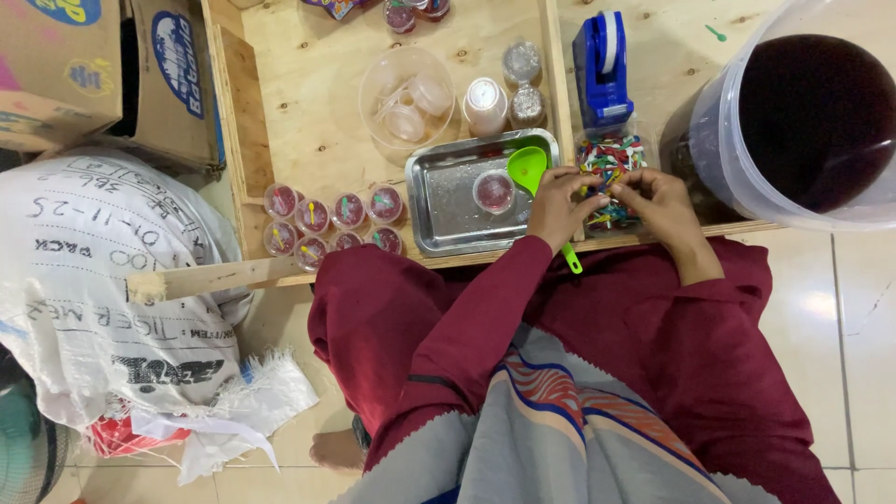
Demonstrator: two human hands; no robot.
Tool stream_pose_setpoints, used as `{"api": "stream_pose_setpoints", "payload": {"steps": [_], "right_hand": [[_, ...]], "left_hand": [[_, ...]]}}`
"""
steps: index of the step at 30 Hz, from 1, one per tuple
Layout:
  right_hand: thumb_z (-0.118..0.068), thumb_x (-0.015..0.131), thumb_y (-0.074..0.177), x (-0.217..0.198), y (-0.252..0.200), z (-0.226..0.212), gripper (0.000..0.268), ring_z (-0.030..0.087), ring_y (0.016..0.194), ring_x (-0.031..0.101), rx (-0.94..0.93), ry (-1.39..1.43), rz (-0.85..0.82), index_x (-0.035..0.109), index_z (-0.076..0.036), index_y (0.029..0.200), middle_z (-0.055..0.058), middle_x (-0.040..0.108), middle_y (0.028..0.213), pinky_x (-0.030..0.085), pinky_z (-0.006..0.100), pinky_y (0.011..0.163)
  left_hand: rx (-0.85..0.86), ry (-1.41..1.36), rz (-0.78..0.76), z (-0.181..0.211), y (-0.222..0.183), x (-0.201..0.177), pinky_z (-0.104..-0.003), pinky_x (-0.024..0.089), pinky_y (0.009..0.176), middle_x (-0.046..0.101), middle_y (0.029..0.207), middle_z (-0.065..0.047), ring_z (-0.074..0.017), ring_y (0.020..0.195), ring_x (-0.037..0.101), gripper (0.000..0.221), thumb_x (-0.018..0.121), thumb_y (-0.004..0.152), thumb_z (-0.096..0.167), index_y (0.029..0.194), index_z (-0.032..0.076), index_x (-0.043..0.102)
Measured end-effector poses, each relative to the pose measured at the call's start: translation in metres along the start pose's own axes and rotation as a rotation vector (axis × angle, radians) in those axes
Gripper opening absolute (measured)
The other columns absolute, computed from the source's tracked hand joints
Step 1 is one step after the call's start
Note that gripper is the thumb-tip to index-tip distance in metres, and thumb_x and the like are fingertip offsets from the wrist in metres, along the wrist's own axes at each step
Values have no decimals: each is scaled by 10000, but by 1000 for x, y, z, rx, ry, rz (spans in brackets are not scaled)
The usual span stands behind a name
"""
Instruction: The person scoops a dark liquid from a large container into a small plastic cup, adds small colorful items into the cup, and then places the cup onto a metal tray.
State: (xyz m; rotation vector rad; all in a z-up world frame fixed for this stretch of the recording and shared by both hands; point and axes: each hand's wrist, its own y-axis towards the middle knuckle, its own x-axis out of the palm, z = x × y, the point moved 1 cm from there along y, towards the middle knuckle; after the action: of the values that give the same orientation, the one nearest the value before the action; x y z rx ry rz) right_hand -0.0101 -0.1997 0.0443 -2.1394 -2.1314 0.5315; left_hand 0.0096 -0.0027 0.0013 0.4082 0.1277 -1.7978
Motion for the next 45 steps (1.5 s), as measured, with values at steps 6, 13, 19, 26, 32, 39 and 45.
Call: {"api": "stream_pose_setpoints", "payload": {"steps": [6,13,19,26,32,39,45], "right_hand": [[-160,763,1004,2,0,-1,145,103,792,628,32,70,-16,701,-53,1079,30,649,870,543,221,689],[-147,726,1038,-3,1,5,115,107,727,611,10,24,22,748,-77,1126,60,677,847,517,241,656],[-244,692,1175,-10,6,17,244,265,888,679,-314,-376,178,803,-113,1001,96,699,945,531,353,818],[-67,874,927,-9,7,20,152,158,735,670,-256,-350,271,799,-140,1036,37,701,795,537,282,695],[-42,859,944,-8,5,15,125,301,831,687,-416,-422,277,818,-120,1032,111,693,833,555,359,747],[-286,791,1096,-9,10,29,323,374,820,690,-577,-628,260,713,-72,868,151,653,764,556,424,764],[60,847,887,1,-6,-31,421,363,863,664,-745,-455,230,719,-32,1278,154,645,1043,566,428,766]], "left_hand": [[31,36,65,-9,2,8,-340,451,1145,782,981,-9,-229,1237,584,110,815,866,299,953,240,786],[-101,0,82,10,4,6,-331,467,1127,774,929,-24,-207,1247,585,58,765,917,272,944,225,786],[-114,11,54,13,5,3,-386,455,1141,776,963,-57,-252,1246,570,91,718,948,248,962,174,769],[-126,7,43,11,4,3,-387,453,1143,778,963,-42,-251,1257,571,107,704,930,255,952,167,760],[-103,21,50,6,4,6,-376,435,1153,775,947,-46,-247,1240,568,90,709,913,228,939,159,761],[-134,25,35,4,6,6,-372,423,1162,777,942,-50,-238,1242,564,103,727,889,251,914,159,766],[-152,45,-2,1,8,5,-365,431,1148,777,952,-37,-234,1241,562,115,705,891,269,898,169,763]]}}
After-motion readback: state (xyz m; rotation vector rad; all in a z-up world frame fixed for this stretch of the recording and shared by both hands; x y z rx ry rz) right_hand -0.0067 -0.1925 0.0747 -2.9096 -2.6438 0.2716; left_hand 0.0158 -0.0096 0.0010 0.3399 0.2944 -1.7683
